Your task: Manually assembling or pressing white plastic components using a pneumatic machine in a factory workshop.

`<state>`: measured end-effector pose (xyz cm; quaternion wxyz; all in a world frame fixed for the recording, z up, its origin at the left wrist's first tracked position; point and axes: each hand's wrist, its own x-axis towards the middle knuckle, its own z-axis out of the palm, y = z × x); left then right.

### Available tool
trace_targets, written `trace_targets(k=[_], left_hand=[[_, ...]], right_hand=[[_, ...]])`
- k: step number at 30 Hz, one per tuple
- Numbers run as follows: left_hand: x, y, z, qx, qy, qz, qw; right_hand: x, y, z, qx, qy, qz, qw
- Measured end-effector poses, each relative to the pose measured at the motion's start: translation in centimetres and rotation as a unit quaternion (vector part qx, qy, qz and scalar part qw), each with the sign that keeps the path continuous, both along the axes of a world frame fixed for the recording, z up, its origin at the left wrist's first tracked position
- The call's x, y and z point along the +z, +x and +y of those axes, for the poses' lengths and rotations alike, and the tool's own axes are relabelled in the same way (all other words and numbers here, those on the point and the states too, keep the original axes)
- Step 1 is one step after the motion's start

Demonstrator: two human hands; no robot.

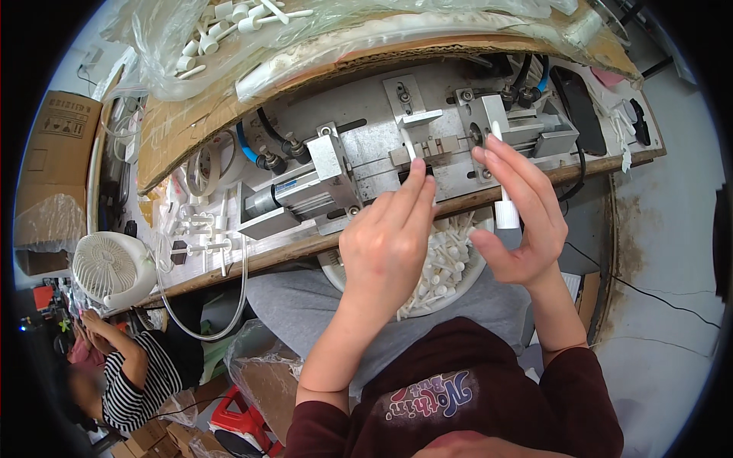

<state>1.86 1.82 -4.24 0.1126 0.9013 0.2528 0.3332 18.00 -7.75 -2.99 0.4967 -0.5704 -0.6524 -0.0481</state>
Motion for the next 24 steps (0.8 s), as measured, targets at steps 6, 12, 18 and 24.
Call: trace_targets(k=[6, 12, 18, 24], left_hand=[[0.1, -0.1, 0.1, 0.01, -0.012, 0.012, 1.0], [-0.6, -0.3, 0.4, 0.008, -0.007, -0.013, 1.0], [-0.2, -1.9, -0.3, -0.042, -0.055, -0.011, 0.998], [-1.6, -6.2, -3.7, -0.169, -0.246, 0.085, 0.95]], right_hand=[[0.1, -0.1, -0.2, 0.032, -0.002, 0.114, 0.993], [0.4, -0.3, -0.5, 0.017, -0.037, 0.053, 0.998], [0.4, -0.5, 0.7, 0.013, -0.077, -0.052, 0.996], [-1.6, -2.0, 1.7, -0.011, -0.107, -0.182, 0.977]])
